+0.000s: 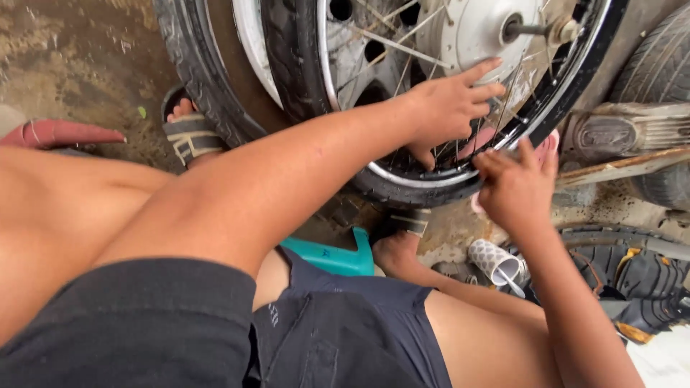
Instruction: The person sits on a small stool and works on a motorcycle wheel, using a tool to pry the tire bead away from the rim. They manipulate the tire and rim with both hands, occasionally dipping a tool into a pink container.
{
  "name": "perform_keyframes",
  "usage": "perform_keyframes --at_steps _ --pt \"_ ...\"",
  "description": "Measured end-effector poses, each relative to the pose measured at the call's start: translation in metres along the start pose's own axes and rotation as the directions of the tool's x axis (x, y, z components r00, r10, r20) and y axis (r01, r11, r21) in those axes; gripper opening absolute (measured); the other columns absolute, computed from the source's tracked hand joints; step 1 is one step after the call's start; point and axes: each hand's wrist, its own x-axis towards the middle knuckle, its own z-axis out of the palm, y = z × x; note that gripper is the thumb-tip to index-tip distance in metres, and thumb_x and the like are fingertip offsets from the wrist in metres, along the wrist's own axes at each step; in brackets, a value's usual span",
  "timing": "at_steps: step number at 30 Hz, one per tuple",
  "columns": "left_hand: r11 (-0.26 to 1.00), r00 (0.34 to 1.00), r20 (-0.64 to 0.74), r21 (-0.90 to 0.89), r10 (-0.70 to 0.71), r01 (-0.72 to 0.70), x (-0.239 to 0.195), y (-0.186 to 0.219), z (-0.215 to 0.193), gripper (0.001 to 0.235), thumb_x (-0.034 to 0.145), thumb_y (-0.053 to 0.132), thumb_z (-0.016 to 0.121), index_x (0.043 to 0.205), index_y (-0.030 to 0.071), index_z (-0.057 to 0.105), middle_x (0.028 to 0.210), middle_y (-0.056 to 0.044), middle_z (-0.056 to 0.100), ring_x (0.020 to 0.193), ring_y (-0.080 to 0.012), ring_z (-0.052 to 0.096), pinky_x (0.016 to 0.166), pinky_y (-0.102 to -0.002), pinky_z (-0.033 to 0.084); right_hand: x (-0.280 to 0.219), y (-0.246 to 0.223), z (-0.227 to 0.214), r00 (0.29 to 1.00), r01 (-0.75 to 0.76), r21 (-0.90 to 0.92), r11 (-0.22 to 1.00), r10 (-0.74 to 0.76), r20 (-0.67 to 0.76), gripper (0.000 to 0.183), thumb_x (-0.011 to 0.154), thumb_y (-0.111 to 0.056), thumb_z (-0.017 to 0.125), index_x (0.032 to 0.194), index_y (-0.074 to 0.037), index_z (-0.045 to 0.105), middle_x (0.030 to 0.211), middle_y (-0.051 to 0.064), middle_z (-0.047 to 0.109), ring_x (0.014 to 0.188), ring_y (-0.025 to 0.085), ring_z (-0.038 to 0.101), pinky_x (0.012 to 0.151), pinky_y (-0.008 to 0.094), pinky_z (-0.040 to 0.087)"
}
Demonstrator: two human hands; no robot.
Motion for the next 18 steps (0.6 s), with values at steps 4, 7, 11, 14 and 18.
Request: perform_keyframes --at_steps 4,7,11,14,18 --pt "1.0 1.0 -0.026 -0.016 0.007 -0.007 0.001 0.007 0.009 0.097 0.071 0.101 0.05 0.118 0.021 0.078 0.151 -0.011 0.06 0.158 -0.0392 0.024 0.116 -0.071 -0.007 -0.005 -0.017 -0.001 0.99 0.019 0.085 0.996 -0.031 0.14 0.056 0.08 -0.02 0.058 0.134 -0.029 0.07 0.131 -0.007 0.072 0.141 0.035 0.05 0.109 0.057 0.047" --pt "1.0 1.0 0.028 0.014 0.01 -0.01 0.003 -0.004 0.002 0.095 0.076 0.101 0.046 0.117 0.021 0.078 0.154 -0.011 0.058 0.16 -0.0392 0.021 0.117 -0.069 -0.008 0.003 -0.012 -0.006 0.999 -0.024 0.029 0.999 0.024 0.025 0.051 0.09 -0.024 0.056 0.139 -0.033 0.066 0.139 -0.009 0.068 0.151 0.037 0.043 0.122 0.07 0.021" --pt "0.999 1.0 -0.026 -0.036 0.012 -0.013 0.008 0.002 0.015 0.099 0.072 0.102 0.05 0.122 0.02 0.075 0.151 -0.012 0.06 0.159 -0.0403 0.024 0.116 -0.071 -0.01 0.002 0.011 0.022 0.997 -0.012 0.075 0.997 0.006 0.082 0.051 0.087 -0.022 0.056 0.136 -0.033 0.067 0.135 -0.01 0.068 0.153 0.036 0.041 0.122 0.066 0.023" --pt "0.999 0.999 -0.031 -0.031 0.012 -0.013 0.011 -0.001 0.012 0.097 0.072 0.1 0.051 0.121 0.021 0.076 0.149 -0.012 0.06 0.159 -0.0406 0.022 0.116 -0.072 -0.01 -0.001 0.007 0.02 1.0 0.024 0.107 0.994 -0.022 -0.019 0.055 0.079 -0.017 0.056 0.129 -0.03 0.075 0.131 -0.01 0.072 0.148 0.035 0.048 0.116 0.066 0.03" --pt "1.0 1.0 -0.019 -0.009 -0.009 0.009 0.006 0.003 0.011 0.1 0.072 0.102 0.049 0.121 0.02 0.078 0.147 -0.009 0.062 0.159 -0.0401 0.021 0.117 -0.071 -0.009 -0.001 0.03 0.047 0.977 0.072 0.009 0.997 -0.069 -0.204 0.044 0.086 -0.02 0.063 0.124 -0.035 0.081 0.119 -0.015 0.077 0.137 0.033 0.06 0.132 0.064 0.013"
